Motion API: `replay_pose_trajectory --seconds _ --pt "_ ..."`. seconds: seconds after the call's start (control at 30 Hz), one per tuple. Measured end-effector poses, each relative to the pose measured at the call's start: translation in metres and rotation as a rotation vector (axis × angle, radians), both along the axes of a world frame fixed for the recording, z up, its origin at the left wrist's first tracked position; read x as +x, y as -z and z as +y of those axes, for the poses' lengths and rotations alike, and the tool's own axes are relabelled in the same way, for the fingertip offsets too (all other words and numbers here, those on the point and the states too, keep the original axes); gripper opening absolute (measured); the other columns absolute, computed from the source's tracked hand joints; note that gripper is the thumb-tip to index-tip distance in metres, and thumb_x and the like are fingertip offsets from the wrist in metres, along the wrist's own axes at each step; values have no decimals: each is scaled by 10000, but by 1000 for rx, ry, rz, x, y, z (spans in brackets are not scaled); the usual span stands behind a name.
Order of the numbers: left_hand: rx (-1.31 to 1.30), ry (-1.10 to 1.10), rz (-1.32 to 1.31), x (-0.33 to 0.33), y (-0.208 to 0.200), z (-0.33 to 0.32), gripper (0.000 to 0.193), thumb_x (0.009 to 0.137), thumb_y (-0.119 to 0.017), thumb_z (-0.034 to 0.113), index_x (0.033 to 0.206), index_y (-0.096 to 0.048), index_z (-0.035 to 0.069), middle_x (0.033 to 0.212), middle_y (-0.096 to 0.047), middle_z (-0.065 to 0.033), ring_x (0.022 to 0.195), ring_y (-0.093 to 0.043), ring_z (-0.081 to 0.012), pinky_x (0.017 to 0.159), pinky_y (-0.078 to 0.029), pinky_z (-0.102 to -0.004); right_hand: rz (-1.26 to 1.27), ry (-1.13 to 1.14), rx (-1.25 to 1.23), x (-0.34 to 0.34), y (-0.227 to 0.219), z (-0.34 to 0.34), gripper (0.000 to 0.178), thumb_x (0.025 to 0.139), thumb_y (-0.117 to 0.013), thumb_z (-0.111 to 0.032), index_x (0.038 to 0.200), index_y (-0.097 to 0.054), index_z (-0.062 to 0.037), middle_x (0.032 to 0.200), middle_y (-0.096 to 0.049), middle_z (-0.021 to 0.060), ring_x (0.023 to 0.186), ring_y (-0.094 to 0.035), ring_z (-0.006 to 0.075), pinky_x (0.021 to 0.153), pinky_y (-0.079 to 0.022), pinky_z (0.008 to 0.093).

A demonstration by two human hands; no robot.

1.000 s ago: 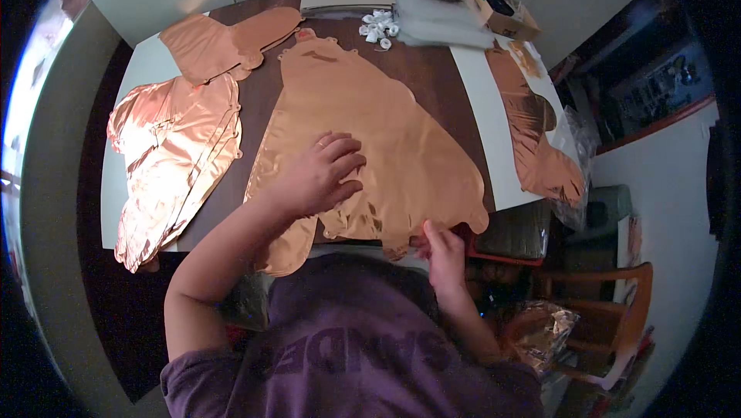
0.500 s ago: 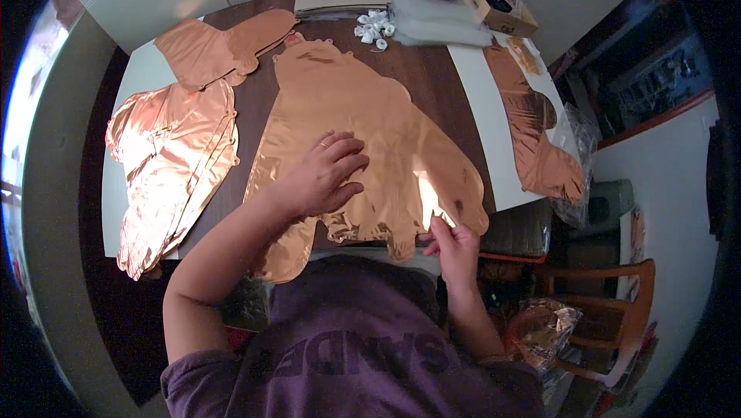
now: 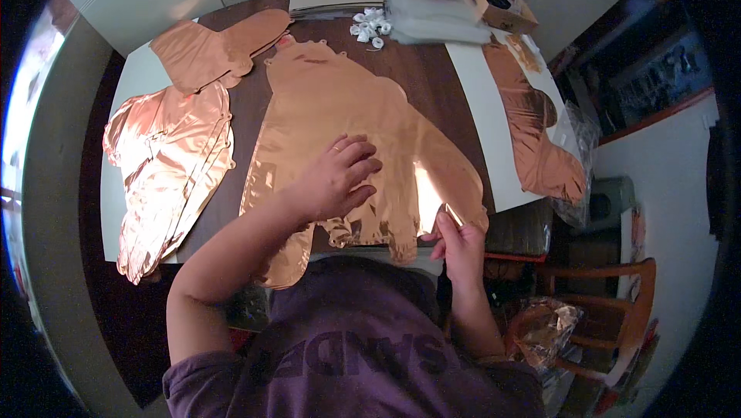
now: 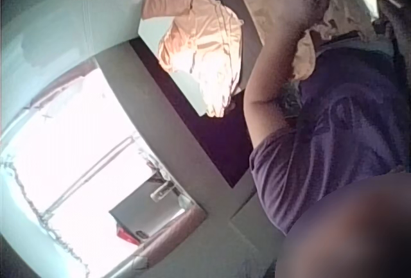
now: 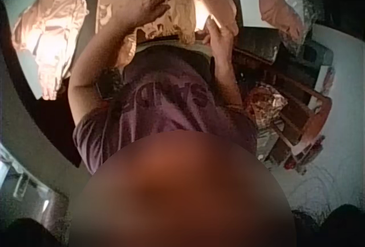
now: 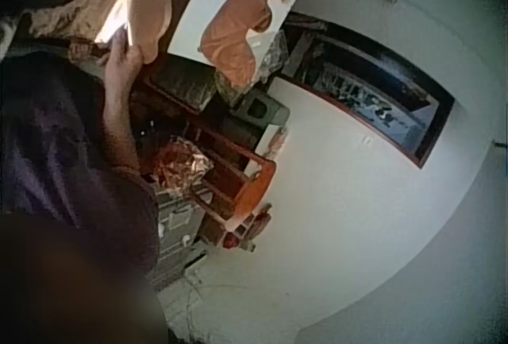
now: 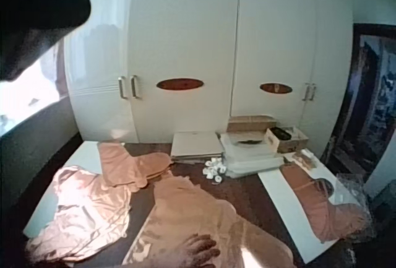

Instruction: Folding a metallic rose gold balloon and placing it into its retail packaging.

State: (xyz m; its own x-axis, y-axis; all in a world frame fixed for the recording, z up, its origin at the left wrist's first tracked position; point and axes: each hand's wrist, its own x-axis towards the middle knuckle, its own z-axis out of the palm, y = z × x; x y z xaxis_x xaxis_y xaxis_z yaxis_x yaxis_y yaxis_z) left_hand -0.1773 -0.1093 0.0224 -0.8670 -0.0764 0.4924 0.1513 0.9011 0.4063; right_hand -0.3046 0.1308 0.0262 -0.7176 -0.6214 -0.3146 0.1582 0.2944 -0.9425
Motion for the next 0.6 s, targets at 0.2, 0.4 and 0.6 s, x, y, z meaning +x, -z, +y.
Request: replay_pose_trajectory --seconds 0.2,0.4,0.6 --pt "19 -24 -18 2 -6 3 350 720 -706 159 1028 -610 25 1092 -563 -159 1118 -520 -356 977 -416 -463 51 -14 17 2 -2 -2 276 966 -569 -228 1040 -652 25 735 -680 74 464 -554 88 404 -413 224" --pt "3 -23 -7 2 -5 4 366 713 -706 168 1035 -607 25 1093 -562 -160 1114 -518 -356 972 -419 -461 37 25 -9 3 -10 -2 220 949 -589 -172 1047 -648 16 745 -640 48 519 -604 99 375 -411 208" --pt "-17 -33 -59 2 0 4 451 742 -682 195 1154 -571 48 1167 -525 -174 1171 -476 -372 1024 -381 -486 69 119 -103 4 -18 -9 215 926 -628 -184 1022 -657 6 721 -626 18 447 -497 61 369 -380 215"
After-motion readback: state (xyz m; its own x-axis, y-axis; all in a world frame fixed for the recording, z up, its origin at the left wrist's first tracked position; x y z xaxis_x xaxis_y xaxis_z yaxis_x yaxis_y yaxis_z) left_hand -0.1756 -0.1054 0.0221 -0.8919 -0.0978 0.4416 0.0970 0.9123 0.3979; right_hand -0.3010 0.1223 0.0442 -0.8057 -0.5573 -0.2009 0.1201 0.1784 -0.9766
